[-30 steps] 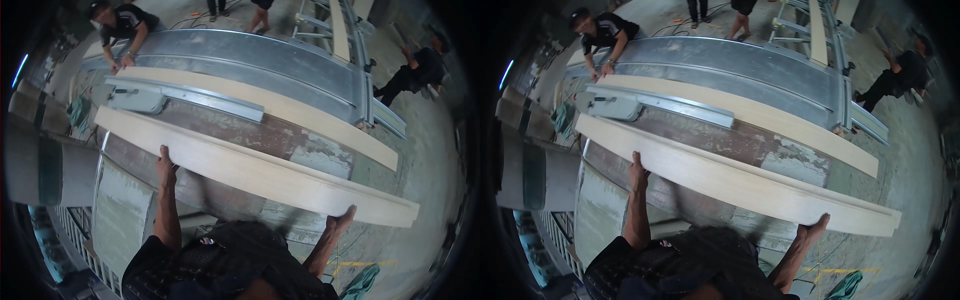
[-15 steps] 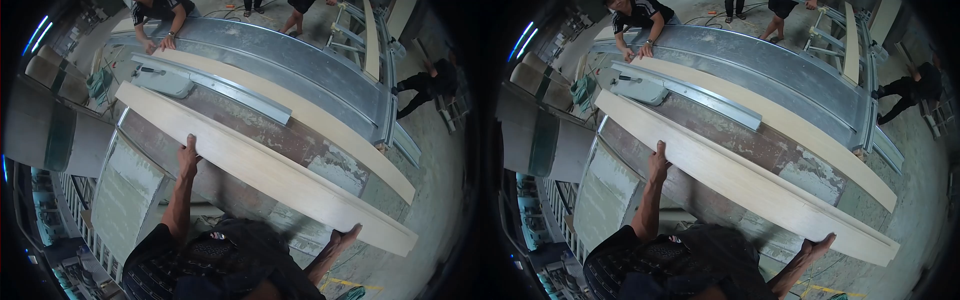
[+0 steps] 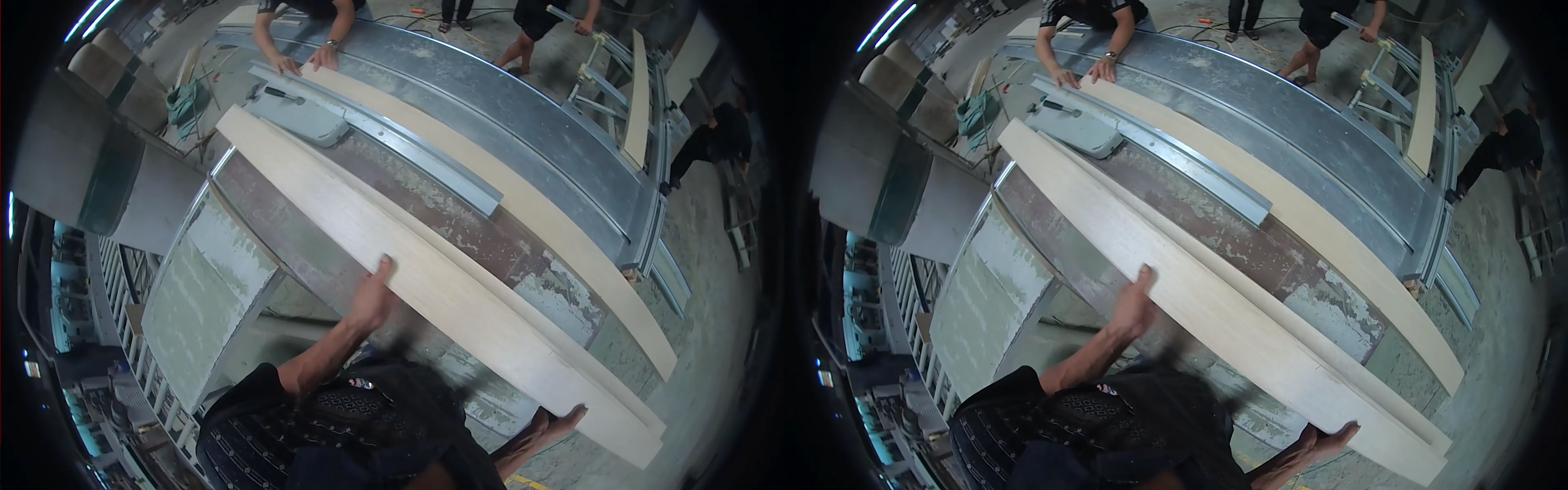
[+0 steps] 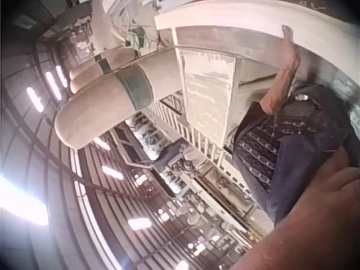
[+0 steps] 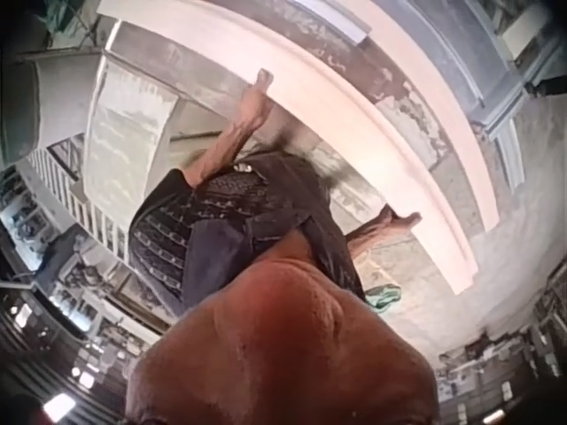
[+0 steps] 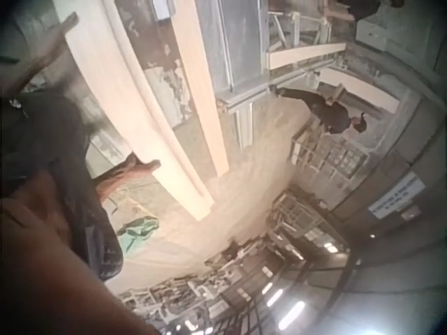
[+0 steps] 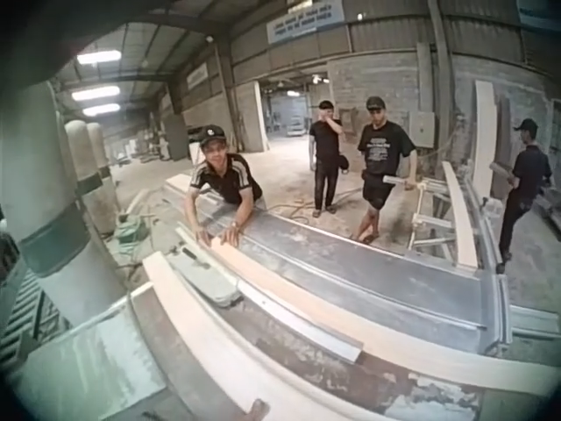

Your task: The worker is arranging and moving large curved wooden boards onto an industrial workstation.

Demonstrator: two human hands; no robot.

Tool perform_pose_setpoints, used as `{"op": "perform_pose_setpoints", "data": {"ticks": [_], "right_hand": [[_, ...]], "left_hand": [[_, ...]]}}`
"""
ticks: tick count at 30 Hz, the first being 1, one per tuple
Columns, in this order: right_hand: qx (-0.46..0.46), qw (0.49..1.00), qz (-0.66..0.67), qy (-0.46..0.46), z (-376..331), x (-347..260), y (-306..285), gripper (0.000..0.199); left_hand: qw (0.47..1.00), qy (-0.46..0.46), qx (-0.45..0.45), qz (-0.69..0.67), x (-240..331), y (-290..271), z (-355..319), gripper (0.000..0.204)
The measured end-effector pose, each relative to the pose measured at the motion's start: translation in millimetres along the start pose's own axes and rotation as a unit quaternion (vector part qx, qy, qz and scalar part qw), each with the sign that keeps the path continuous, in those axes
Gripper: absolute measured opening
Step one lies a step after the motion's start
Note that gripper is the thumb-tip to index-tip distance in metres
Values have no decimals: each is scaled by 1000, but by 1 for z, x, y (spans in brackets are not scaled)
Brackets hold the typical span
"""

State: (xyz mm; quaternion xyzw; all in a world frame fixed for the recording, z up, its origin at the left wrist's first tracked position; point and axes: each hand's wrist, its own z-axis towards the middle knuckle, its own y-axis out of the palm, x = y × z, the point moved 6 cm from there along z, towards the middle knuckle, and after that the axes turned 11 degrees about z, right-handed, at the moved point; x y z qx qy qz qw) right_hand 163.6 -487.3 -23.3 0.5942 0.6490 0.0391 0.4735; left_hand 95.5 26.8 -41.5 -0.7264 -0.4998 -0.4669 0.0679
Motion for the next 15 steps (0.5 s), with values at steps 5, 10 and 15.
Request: {"op": "perform_pose_setpoints", "data": {"ticks": [5, 10, 15], "right_hand": [[-52, 998, -21, -14, -13, -14, 4, 59], [-93, 992, 62, -62, -15, -43, 12, 54], [-112, 987, 80, -84, -15, -51, 21, 52]], "left_hand": [[995, -6, -80, -60, -3, 19, -22, 60], [991, -15, -72, -115, 16, 18, -37, 70], [962, 31, -74, -262, 35, 5, -34, 80]]}}
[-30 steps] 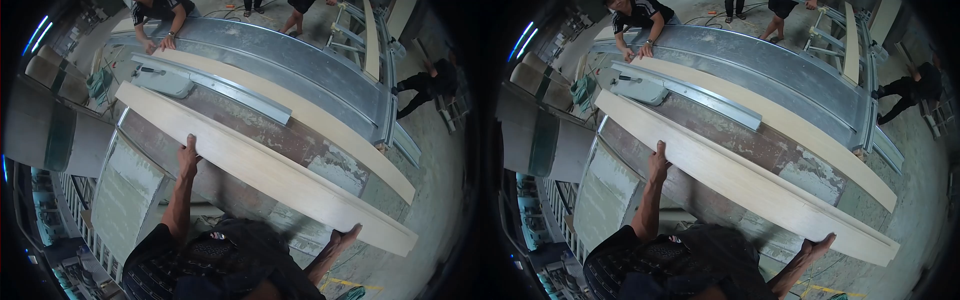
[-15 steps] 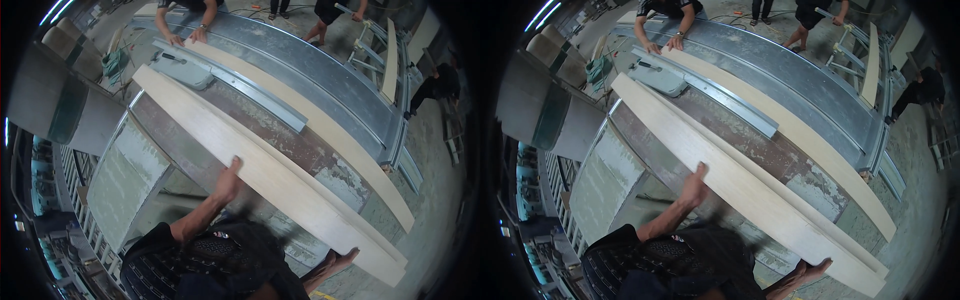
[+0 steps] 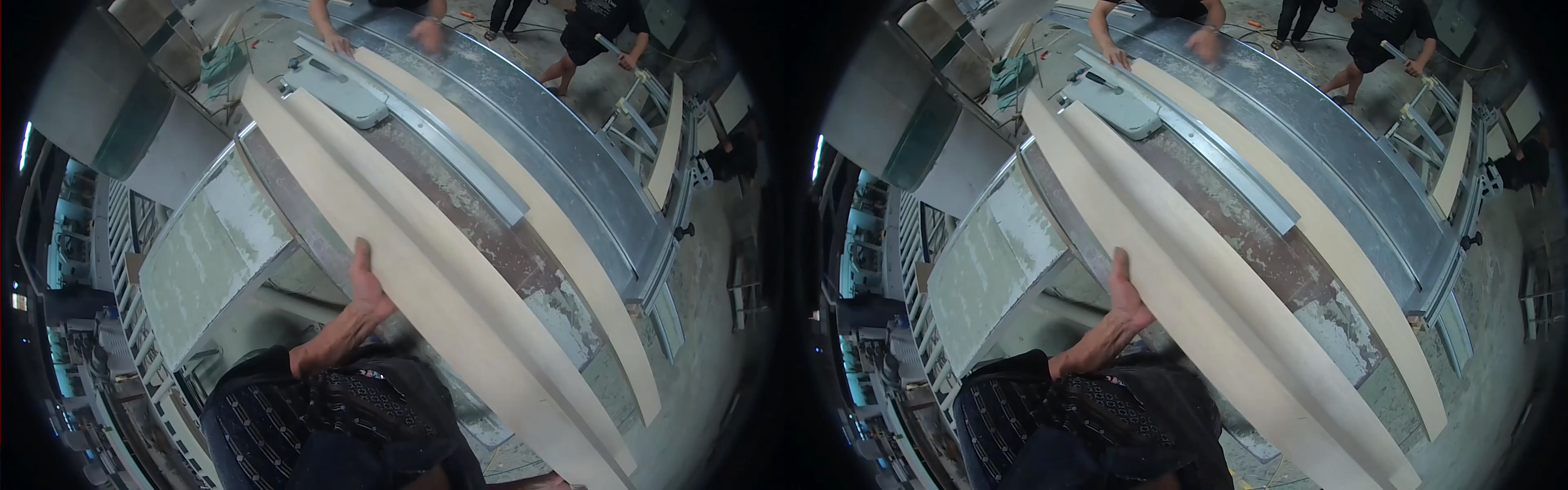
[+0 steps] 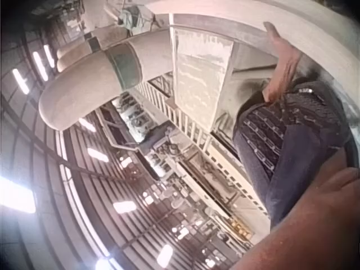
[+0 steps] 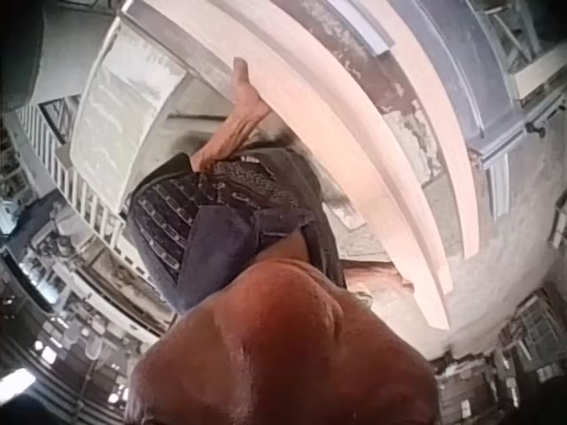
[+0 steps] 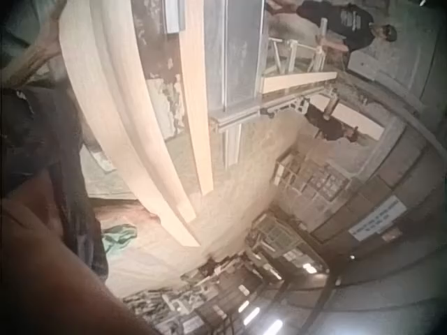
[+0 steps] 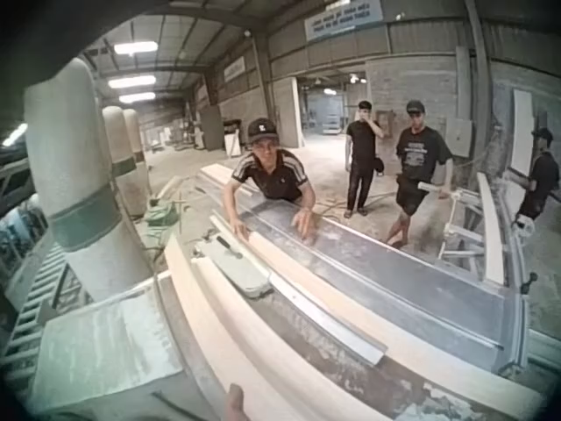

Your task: The worker is arranging and moving large curved wooden boards onto an industrial workstation.

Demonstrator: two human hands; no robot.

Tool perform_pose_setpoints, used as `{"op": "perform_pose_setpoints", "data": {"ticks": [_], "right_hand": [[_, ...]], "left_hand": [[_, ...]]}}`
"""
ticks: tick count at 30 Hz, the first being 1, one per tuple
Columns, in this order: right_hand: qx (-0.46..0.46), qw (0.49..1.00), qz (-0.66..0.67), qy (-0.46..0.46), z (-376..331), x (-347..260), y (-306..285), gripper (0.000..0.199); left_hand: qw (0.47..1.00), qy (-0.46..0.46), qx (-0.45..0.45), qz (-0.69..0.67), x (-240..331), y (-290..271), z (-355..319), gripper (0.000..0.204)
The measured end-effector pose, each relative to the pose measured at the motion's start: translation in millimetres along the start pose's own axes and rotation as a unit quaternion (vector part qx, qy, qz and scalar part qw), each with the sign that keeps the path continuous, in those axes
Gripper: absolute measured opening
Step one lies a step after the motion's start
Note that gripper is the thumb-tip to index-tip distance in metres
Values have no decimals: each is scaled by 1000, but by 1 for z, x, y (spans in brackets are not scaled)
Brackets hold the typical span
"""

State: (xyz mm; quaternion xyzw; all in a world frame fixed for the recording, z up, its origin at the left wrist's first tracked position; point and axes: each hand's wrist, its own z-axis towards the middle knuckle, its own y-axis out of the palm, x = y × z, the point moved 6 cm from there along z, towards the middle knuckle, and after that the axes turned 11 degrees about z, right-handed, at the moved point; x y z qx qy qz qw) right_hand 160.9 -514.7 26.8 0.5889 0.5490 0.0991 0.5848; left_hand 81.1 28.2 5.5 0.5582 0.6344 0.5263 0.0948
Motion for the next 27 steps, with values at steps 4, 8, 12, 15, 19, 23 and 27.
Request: {"op": "perform_pose_setpoints", "data": {"ticks": [4, 8, 12, 15, 19, 23, 27], "right_hand": [[-6, 1000, -3, -2, 0, 4, 6, 50], [-4, 1000, -8, 5, -2, 15, 10, 48], [-11, 1000, -18, 15, -7, 33, 16, 47], [-17, 999, -28, 27, -11, 47, 22, 46], [-21, 999, -28, 34, -12, 55, 25, 44], [-17, 999, -14, 26, -6, 45, 22, 43], [-12, 1000, 14, 5, 6, 15, 16, 42]], "left_hand": [[998, 65, 23, -11, 38, -24, 7, 84], [992, 116, 45, 17, 69, -46, 8, 79], [991, 128, 17, 18, 80, -59, 8, 74], [992, 123, -28, -7, 88, -60, 8, 74], [989, 138, -42, -33, 97, -49, 6, 70], [984, 156, 85, 0, 98, -50, 9, 68], [988, 133, 81, -7, 98, -58, 20, 75]]}}
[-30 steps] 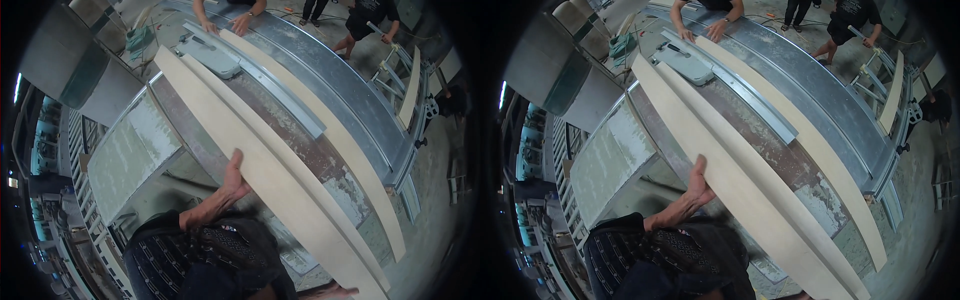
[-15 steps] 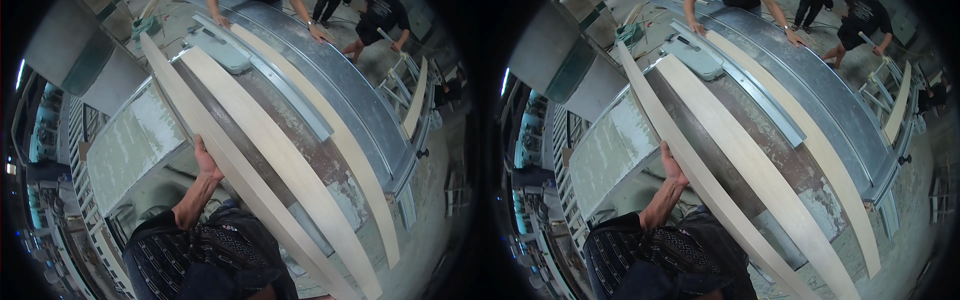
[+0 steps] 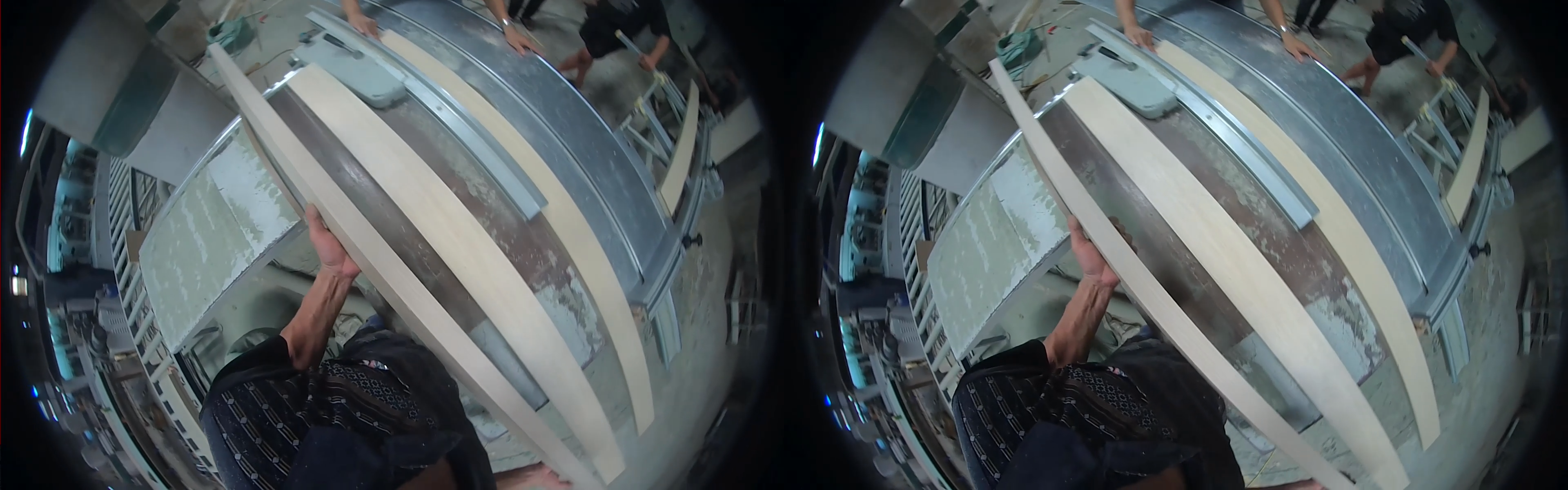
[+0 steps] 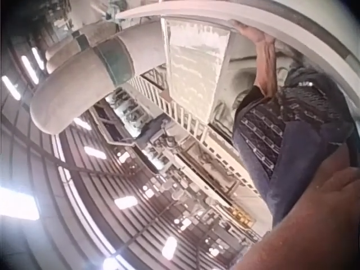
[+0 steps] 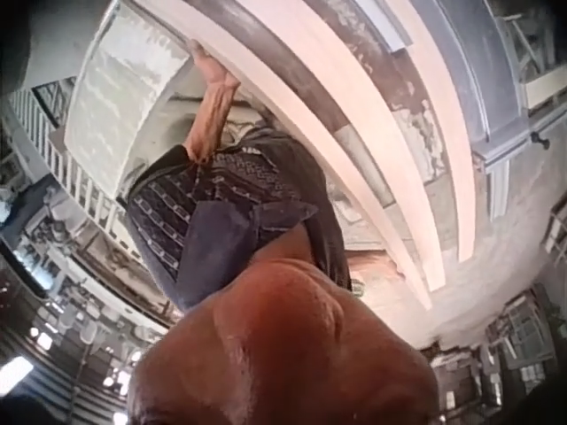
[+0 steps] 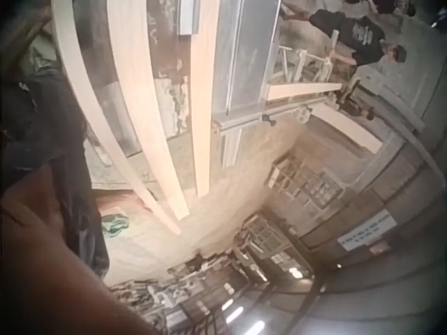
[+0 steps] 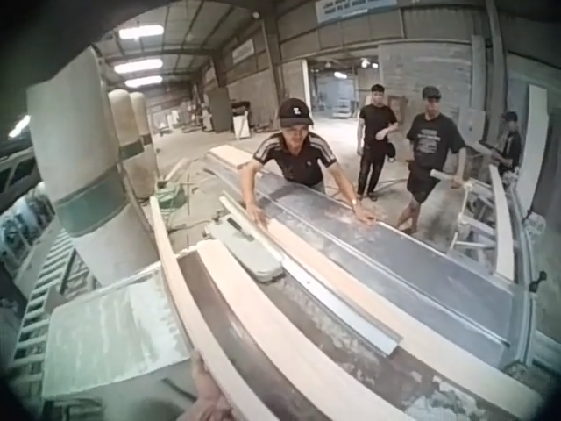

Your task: The worker is arranging and moving large curved wooden boards onto an industrial workstation.

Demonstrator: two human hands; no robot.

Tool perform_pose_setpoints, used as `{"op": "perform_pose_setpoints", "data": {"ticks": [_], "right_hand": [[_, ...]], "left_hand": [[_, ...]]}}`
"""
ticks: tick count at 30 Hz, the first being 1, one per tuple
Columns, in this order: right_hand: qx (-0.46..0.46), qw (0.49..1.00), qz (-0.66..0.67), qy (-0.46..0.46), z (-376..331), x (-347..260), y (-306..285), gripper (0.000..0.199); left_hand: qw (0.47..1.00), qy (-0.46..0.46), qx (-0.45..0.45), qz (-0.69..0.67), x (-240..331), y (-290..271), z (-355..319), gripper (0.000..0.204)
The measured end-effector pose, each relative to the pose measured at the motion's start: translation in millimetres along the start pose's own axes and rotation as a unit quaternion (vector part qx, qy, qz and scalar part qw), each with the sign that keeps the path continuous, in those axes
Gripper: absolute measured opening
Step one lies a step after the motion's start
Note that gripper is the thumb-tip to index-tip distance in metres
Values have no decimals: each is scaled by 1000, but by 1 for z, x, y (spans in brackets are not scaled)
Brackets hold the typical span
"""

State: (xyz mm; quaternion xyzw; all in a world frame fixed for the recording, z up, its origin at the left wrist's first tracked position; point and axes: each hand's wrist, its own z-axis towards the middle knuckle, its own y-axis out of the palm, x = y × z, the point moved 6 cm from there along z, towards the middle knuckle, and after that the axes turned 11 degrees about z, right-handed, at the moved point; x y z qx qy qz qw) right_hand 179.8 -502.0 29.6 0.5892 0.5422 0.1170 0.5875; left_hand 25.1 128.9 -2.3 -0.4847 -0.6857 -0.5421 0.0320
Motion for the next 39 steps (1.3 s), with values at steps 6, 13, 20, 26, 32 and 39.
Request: {"op": "perform_pose_setpoints", "data": {"ticks": [6, 13, 20, 26, 32, 39], "right_hand": [[5, 996, 81, -31, 13, -48, -17, 41], [-16, 983, 180, -40, 42, -96, -64, 40], [-54, 987, 150, 19, 61, -115, -92, 39], [-5, 999, 39, -16, 34, -117, -82, 38], [4, 998, -50, -36, 12, -114, -65, 38], [-8, 994, -100, -41, 4, -112, -46, 37]], "left_hand": [[992, -21, -121, 22, -1, -2, 20, 81], [974, -22, -224, 19, -1, 19, 19, 83], [949, -56, -300, -80, 6, 0, 4, 76], [991, -7, -122, -52, 12, -40, -3, 83], [992, -7, -61, -109, 16, -57, -20, 85], [981, 20, -90, -172, 27, -52, -39, 70]]}}
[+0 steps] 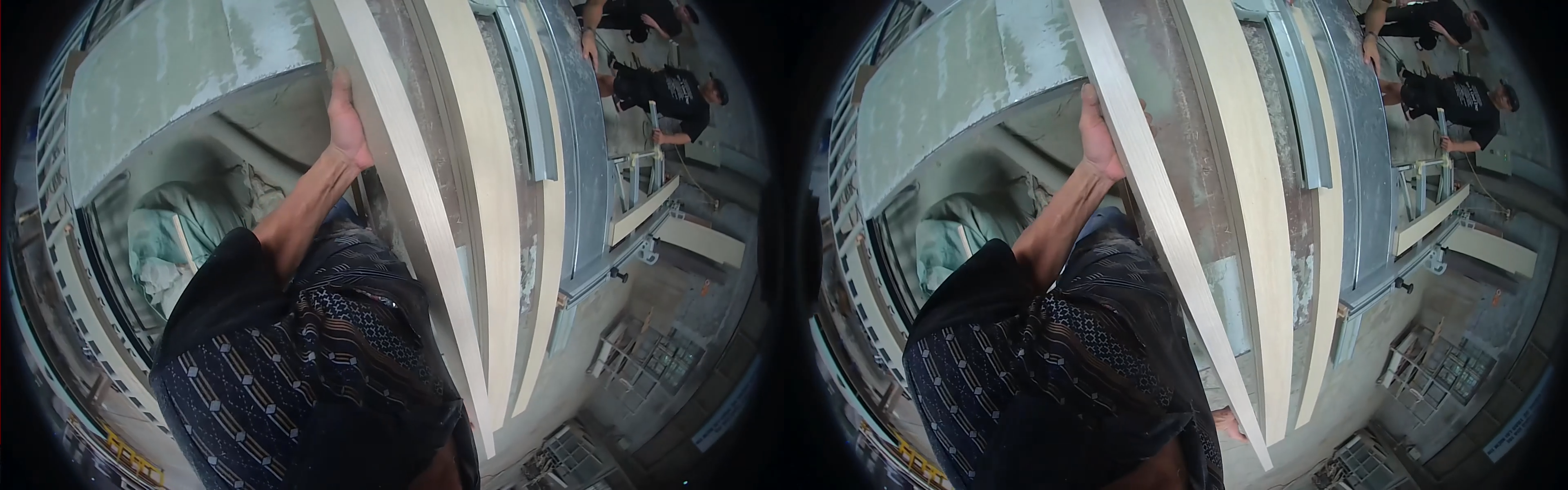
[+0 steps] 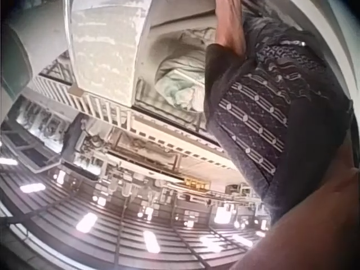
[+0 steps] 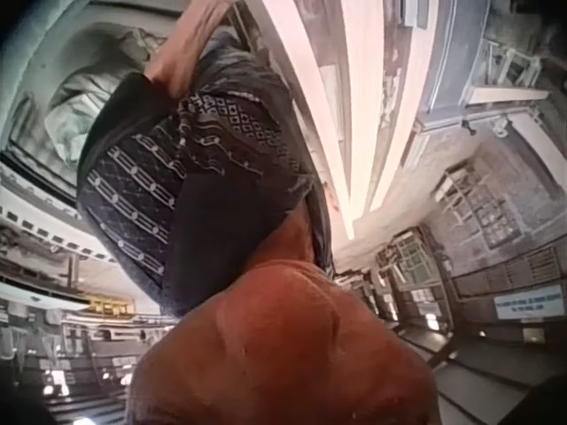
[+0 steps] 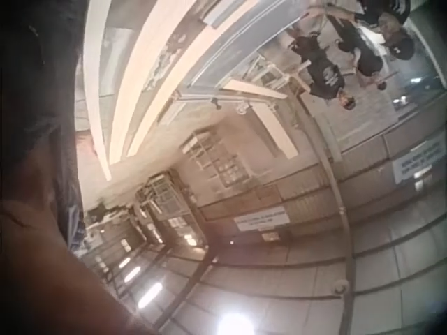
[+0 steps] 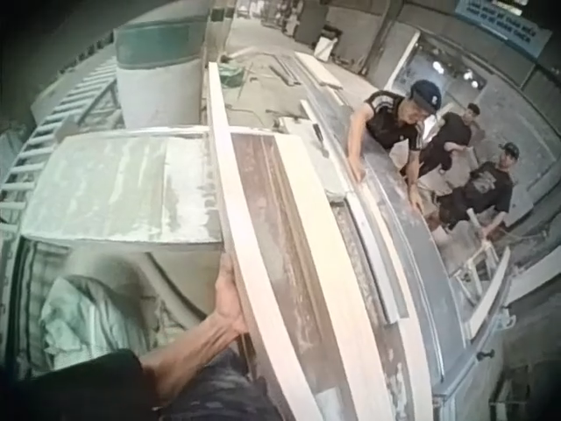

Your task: The worker is arranging and moving large curved wooden boards onto an industrial workstation.

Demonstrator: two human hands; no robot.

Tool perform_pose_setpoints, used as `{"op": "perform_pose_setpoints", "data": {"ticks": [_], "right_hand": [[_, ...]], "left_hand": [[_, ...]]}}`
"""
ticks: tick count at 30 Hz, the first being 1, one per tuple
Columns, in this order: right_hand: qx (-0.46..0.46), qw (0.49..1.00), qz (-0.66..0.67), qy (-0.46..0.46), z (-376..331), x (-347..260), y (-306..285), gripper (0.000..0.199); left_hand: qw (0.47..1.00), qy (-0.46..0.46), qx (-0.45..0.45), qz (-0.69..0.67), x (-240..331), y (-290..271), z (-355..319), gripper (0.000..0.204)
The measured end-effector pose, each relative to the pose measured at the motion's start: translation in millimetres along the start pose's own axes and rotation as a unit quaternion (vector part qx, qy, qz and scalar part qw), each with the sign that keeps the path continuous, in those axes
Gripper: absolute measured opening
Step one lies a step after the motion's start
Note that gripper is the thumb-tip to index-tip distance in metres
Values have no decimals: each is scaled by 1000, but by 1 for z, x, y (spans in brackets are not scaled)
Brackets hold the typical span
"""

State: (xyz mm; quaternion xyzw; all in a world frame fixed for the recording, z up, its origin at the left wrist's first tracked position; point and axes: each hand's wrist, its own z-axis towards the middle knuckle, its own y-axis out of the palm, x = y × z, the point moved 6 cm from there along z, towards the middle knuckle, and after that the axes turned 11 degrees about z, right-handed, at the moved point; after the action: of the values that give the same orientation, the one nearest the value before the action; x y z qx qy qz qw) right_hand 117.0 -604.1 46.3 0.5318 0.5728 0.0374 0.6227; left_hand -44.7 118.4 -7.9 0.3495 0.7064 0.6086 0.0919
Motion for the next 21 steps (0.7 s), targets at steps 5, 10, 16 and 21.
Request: {"op": "perform_pose_setpoints", "data": {"ticks": [5, 10, 16, 21], "right_hand": [[5, 1000, -4, -8, -7, 4, 5, 37], [30, 996, 72, -43, -12, 16, -4, 37], [23, 978, 203, -34, 18, 13, -32, 37], [-304, 929, 183, 108, 39, 24, -30, 52]], "left_hand": [[1000, 1, 21, 2, 0, 0, 1, 71], [996, -10, 66, 63, -10, -5, 16, 78], [989, -17, 111, 100, -14, -13, 40, 67], [972, -108, -208, -3, -27, 28, 60, 70]]}}
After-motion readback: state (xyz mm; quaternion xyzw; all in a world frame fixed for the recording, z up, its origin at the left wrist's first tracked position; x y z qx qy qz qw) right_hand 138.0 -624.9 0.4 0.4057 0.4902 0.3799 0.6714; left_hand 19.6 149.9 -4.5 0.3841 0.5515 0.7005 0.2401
